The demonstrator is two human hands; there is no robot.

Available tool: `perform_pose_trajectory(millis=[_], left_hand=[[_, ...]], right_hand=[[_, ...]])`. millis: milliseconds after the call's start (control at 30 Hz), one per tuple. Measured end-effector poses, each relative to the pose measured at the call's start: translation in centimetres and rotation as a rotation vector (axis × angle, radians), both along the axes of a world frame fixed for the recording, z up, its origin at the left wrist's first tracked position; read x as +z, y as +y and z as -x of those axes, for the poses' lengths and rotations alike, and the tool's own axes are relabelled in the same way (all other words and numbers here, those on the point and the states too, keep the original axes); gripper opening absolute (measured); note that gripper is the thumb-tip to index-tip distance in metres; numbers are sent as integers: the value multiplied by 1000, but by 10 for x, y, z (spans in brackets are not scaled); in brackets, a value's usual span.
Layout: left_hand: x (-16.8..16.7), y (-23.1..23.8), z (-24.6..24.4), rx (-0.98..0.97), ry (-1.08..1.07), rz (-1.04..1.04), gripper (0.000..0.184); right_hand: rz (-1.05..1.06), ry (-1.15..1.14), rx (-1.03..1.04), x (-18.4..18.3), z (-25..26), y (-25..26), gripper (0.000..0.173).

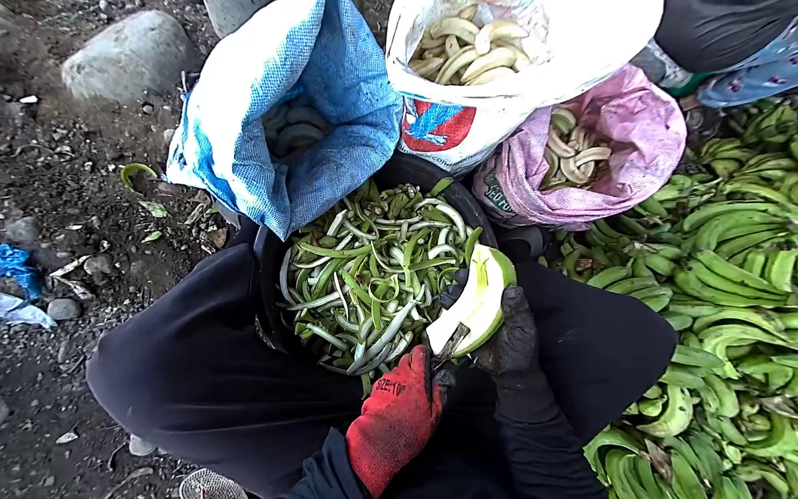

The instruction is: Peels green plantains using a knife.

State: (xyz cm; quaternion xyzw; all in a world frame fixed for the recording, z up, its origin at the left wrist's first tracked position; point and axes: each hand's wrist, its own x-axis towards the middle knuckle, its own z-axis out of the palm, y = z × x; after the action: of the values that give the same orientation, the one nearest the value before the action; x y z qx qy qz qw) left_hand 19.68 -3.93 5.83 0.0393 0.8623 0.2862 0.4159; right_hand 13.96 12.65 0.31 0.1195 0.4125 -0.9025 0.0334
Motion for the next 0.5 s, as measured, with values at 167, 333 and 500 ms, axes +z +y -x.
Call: perform_pose_trajectory(millis=[167,333,500], left_hand=[[-7,-11,-8,88,79,-200,45],[-21,-36,9,459,5,-775,44],[-14,-45,41,501,-41,-772,48]], right_hand=[[86,-14,6,-1,3,4,79],[124,-80,61,4,8,8,76],[70,-122,16,16,3,-7,50]])
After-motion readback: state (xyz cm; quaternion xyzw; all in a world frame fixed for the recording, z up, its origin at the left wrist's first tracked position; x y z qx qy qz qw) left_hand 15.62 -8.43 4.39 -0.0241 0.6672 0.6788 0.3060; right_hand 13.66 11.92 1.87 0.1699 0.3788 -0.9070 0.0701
